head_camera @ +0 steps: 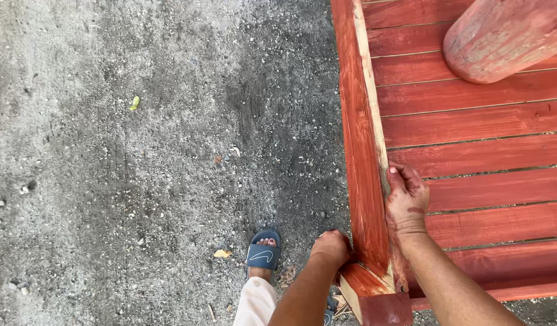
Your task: The person wipes red wood stain onto a slatted wooden bench frame using a cloth by hand. They work around the legs and edges of one bench, then move to a second bench and continue wiping stain across its unfinished slats and frame.
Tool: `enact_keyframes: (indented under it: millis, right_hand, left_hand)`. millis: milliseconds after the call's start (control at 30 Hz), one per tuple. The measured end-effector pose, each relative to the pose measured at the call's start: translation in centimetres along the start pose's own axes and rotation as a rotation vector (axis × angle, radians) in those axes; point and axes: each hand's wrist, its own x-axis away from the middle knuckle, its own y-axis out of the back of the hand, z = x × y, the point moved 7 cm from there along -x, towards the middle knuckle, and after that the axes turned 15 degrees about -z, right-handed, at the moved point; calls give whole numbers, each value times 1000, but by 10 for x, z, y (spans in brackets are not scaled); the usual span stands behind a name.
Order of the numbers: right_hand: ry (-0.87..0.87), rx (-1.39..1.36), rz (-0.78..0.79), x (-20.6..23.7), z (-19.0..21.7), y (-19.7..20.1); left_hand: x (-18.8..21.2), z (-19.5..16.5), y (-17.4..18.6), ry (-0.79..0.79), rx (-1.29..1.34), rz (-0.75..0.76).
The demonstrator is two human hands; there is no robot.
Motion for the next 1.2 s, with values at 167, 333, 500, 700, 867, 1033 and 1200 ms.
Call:
enact_keyframes:
  millis: [167, 333, 500, 700, 867, 1033, 1200]
  right_hand:
    - [93, 26, 29, 1, 12, -1]
    - [72, 77, 8, -1, 10, -2]
    - [132, 124, 11, 1, 12, -2]
    - [100, 146, -9, 2, 14, -1]
    - [123, 141, -18, 1, 17, 1]
    - [103, 134, -21, 1, 12, 1]
    - [175, 178, -25, 0, 11, 0]
  left_hand:
    - [1, -8, 6, -139, -55, -117]
    - [13, -24, 2, -290, -127, 15]
    - [27, -16, 3, -208, -95, -69]
    - [1, -7, -2, -86, -51, -53]
    - [9, -19, -3, -192, -83, -114]
    - [67, -64, 19, -602, -122, -206]
    - [109, -80, 46, -676, 41, -230]
